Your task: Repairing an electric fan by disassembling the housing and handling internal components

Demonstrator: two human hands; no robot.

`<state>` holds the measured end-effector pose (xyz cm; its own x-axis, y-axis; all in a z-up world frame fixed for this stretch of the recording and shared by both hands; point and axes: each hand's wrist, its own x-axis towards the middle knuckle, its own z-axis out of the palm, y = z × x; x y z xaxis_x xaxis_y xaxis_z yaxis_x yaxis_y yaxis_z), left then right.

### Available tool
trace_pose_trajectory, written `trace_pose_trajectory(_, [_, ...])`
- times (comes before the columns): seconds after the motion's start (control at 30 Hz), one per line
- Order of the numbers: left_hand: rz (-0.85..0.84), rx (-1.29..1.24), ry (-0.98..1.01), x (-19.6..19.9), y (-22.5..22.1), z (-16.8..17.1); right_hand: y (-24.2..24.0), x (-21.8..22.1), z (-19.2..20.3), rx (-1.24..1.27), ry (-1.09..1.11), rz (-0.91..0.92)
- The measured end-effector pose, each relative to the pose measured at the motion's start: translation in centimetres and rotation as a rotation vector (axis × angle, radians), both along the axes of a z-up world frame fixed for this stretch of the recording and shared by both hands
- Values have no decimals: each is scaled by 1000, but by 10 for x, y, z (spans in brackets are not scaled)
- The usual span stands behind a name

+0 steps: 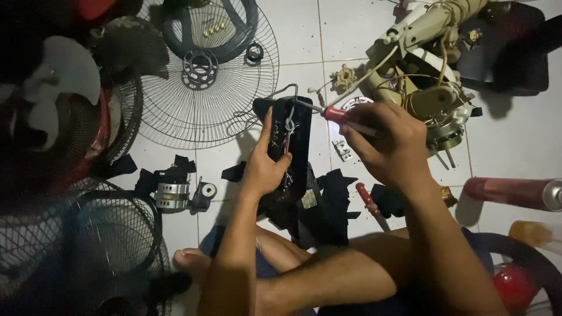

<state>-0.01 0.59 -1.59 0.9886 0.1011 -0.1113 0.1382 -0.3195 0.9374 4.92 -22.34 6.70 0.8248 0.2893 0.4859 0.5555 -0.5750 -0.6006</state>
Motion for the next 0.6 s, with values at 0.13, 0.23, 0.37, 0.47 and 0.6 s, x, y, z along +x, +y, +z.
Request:
trace_pose_trajectory(0.13, [-36,-52,-13,-1,0,-5,5,-3,-3,-10,4,-53])
trace_pose_trajectory(0.23, [-49,-30,-27,1,0,-3,8,-6,-2,-2,-20,-102])
trace_pose_trajectory(0.37, [-41,2,17,1,-3,0,9,-9,2,65,70,-144])
trace_pose_trajectory(0.47, [-20,1,-25,1,-2,-9,9,-6,6,80,99,-147])
trace_pose_trajectory(0.6, [43,-101,-127,-7,7,-43,-13,-11,20,75,126,-153])
